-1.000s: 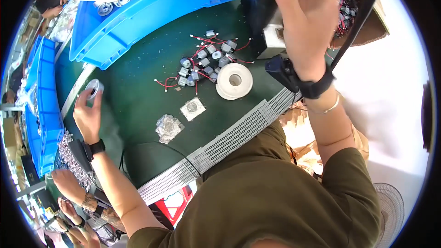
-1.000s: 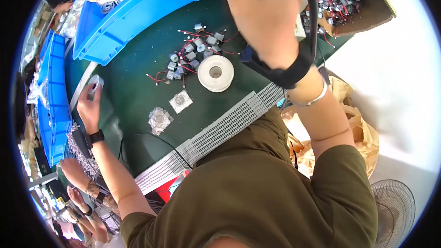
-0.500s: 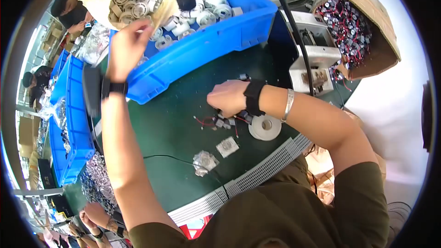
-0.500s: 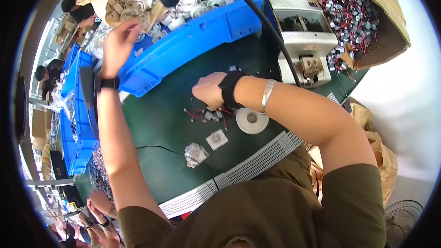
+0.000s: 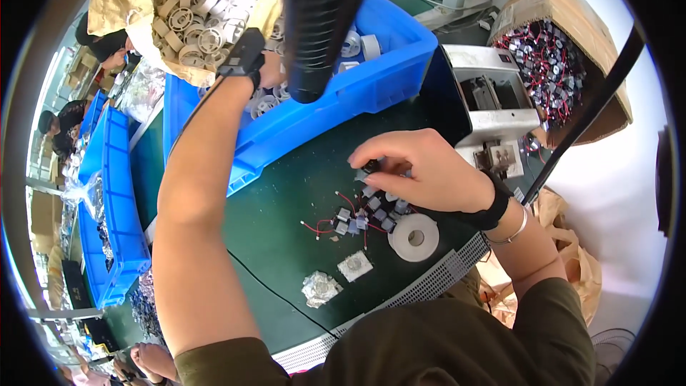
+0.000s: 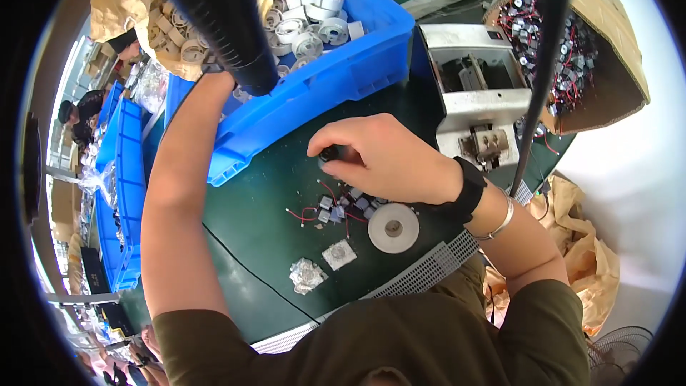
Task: Assembling small electronic components by placing a cap on a base and securing it using an overhead electric screwdriver.
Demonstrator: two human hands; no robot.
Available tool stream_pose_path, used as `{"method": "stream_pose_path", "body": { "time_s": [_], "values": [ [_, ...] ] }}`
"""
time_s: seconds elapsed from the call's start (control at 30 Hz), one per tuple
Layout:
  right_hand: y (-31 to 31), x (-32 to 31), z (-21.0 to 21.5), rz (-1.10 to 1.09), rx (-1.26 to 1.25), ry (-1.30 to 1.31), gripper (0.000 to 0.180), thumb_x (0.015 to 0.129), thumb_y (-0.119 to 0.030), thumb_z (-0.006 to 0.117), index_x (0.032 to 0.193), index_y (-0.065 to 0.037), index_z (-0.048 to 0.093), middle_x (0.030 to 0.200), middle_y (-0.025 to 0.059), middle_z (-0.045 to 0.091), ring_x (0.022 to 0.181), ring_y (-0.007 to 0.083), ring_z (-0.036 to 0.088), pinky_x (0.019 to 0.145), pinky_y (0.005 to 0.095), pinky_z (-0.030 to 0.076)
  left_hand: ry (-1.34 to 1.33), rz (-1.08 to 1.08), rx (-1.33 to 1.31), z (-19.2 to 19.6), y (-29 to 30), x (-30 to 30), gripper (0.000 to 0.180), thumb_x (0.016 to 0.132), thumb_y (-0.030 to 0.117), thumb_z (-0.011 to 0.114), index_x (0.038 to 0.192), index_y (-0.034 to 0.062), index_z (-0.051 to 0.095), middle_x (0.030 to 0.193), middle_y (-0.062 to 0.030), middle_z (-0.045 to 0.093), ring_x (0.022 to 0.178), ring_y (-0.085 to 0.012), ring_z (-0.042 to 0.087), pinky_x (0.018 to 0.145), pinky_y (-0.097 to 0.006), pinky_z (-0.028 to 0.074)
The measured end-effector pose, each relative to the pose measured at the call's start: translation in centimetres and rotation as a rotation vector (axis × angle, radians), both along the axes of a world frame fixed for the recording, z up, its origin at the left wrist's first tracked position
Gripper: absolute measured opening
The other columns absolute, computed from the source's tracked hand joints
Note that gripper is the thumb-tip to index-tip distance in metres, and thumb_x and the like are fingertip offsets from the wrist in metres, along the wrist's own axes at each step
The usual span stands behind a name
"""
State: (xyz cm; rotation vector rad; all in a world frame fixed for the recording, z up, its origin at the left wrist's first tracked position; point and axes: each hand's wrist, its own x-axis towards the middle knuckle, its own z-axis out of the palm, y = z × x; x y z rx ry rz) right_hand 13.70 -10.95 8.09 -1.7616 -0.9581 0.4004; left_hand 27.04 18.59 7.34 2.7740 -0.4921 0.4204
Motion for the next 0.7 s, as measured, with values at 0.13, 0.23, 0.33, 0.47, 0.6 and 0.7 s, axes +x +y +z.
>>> {"method": "stream_pose_path", "body": {
  "time_s": [0.13,0.23,0.33,0.47,0.6,0.7],
  "values": [
    [-0.8,-0.1,-1.6,0.004,0.179,0.223,0.015,0.078,0.005,0.067,0.088,-0.001,0.058,0.108,0.0081,0.054,0.082,0.0101,0.061,0.072,0.0227,0.052,0.402,0.142,0.585,-1.2,1.7,1.1,0.046,0.073,0.039,0.067,0.095,-0.0015,0.066,0.093,-0.0246,0.065,0.088,-0.0379,0.063,0.077,-0.043,0.05],
    [-2.2,-1.1,-3.1,-0.054,0.347,0.238,0.015,0.079,0.007,0.065,0.089,0.0,0.056,0.1,0.0052,0.053,0.085,0.0096,0.06,0.072,0.0219,0.051,0.339,0.079,0.563,-0.1,2.8,-0.7,0.045,0.075,0.038,0.067,0.095,-0.0024,0.064,0.093,-0.0244,0.064,0.088,-0.0387,0.062,0.075,-0.045,0.049],
    [-3.2,-3.0,-2.3,-0.138,0.391,0.367,0.023,0.08,0.007,0.065,0.099,0.001,0.053,0.1,0.0057,0.054,0.09,0.0135,0.061,0.075,0.0241,0.053,0.066,0.151,0.316,1.0,4.8,-2.9,0.037,0.081,0.032,0.065,0.095,-0.002,0.06,0.087,-0.0195,0.064,0.078,-0.0354,0.061,0.071,-0.04,0.048],
    [-5.1,-3.7,-4.1,-0.111,0.469,0.423,0.032,0.078,0.007,0.066,0.107,0.001,0.052,0.1,0.0068,0.057,0.09,0.0134,0.06,0.077,0.0258,0.053,-0.041,0.11,-0.603,3.9,0.7,-11.1,0.023,0.086,0.02,0.065,0.09,0.0003,0.054,0.08,-0.0053,0.061,0.075,-0.0169,0.059,0.067,-0.029,0.047],
    [-6.2,-4.6,-4.2,-0.27,0.498,0.37,0.033,0.077,0.009,0.067,0.106,0.002,0.055,0.103,0.0077,0.059,0.089,0.0133,0.06,0.079,0.0264,0.052,0.011,-0.183,-0.623,1.7,-8.7,-21.4,0.047,0.073,0.019,0.078,0.11,0.0021,0.055,0.104,-0.0102,0.059,0.091,-0.0192,0.059,0.078,-0.033,0.049],
    [-6.4,-4.9,-4.2,-0.292,0.479,0.333,0.029,0.079,0.006,0.066,0.106,0.003,0.055,0.102,0.0071,0.059,0.089,0.0137,0.06,0.08,0.0268,0.052,0.055,-0.292,-0.327,-1.5,-14.8,-24.5,0.059,0.065,0.021,0.081,0.116,0.0034,0.056,0.105,-0.0138,0.057,0.096,-0.0309,0.058,0.084,-0.037,0.049]
  ]
}}
